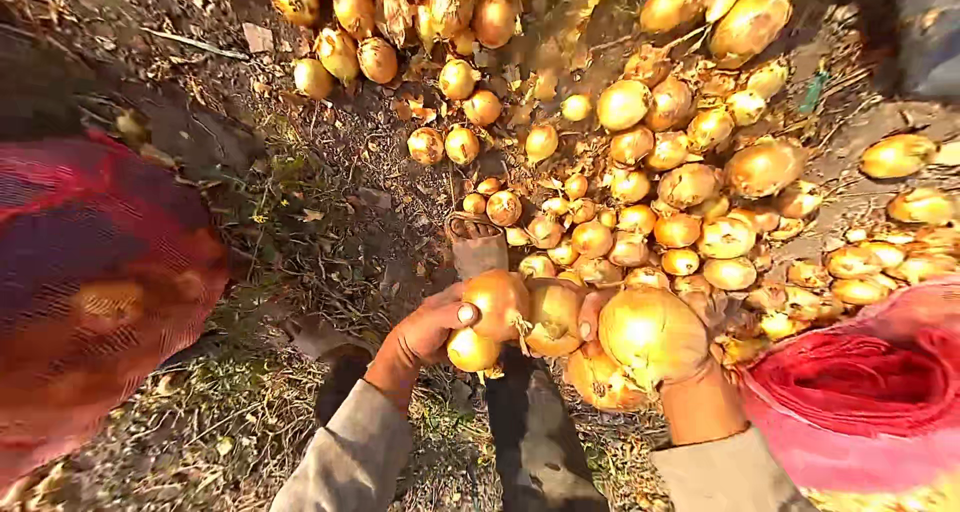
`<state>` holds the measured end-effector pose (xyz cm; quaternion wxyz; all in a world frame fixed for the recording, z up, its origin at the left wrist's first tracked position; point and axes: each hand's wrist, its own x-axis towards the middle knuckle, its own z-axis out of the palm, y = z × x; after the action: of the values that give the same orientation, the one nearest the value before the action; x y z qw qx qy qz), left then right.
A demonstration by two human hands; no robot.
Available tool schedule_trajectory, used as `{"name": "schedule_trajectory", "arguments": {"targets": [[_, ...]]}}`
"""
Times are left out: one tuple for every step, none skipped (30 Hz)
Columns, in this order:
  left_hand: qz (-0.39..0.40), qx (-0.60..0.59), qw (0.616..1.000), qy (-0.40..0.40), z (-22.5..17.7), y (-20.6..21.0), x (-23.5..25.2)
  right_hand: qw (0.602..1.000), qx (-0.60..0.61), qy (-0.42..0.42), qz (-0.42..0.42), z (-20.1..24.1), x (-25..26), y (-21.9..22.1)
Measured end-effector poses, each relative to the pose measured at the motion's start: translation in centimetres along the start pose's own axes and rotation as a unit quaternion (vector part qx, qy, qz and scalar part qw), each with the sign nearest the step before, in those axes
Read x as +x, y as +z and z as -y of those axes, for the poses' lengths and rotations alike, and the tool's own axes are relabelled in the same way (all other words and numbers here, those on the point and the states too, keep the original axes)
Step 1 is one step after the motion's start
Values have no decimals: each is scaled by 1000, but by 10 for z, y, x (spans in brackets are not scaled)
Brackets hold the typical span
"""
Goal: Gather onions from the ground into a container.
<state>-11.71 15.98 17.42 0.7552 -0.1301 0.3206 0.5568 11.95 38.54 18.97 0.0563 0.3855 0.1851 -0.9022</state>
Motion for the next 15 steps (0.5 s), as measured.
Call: {"name": "schedule_trajectory", "arguments": {"targets": [[-12, -13, 1000, 10, 4, -3, -34, 999, -4, 39, 32, -8, -4, 26], [-11, -36, 999, 32, 8, -8, -68, 996, -11, 63, 61, -16, -5, 55], [-10, -56, 996, 63, 12, -13, -103, 995, -14, 70, 73, -27, -4, 81], [-17, -73, 993, 92, 15, -18, -139, 997, -24, 62, 40, -41, -3, 109], [-33, -86, 989, 118, 20, -24, -178, 998, -32, 48, -2, -56, -1, 144], [-49, -94, 984, 144, 22, -30, -218, 997, -50, 38, -40, -70, 3, 187], [-67, -96, 978, 173, 23, -38, -257, 995, -76, 32, -62, -87, 11, 226], [-79, -86, 971, 207, 19, -49, -298, 994, -89, 41, -40, -107, 24, 255], [-106, -68, 963, 239, 16, -62, -339, 995, -77, 67, 21, -130, 40, 276], [-133, -52, 952, 272, 9, -75, -379, 989, -58, 104, 91, -150, 59, 302], [-164, -36, 936, 310, -2, -87, -419, 978, -65, 130, 152, -163, 76, 341], [-213, -20, 913, 346, -16, -99, -456, 964, -99, 139, 203, -171, 93, 392], [-289, -9, 879, 378, -34, -108, -491, 946, -194, 114, 232, -174, 109, 451], [-375, 3, 832, 410, -55, -117, -519, 910, -326, 62, 249, -175, 128, 511], [-446, 33, 782, 434, -79, -129, -541, 850, -445, -8, 282, -179, 153, 571]]}}
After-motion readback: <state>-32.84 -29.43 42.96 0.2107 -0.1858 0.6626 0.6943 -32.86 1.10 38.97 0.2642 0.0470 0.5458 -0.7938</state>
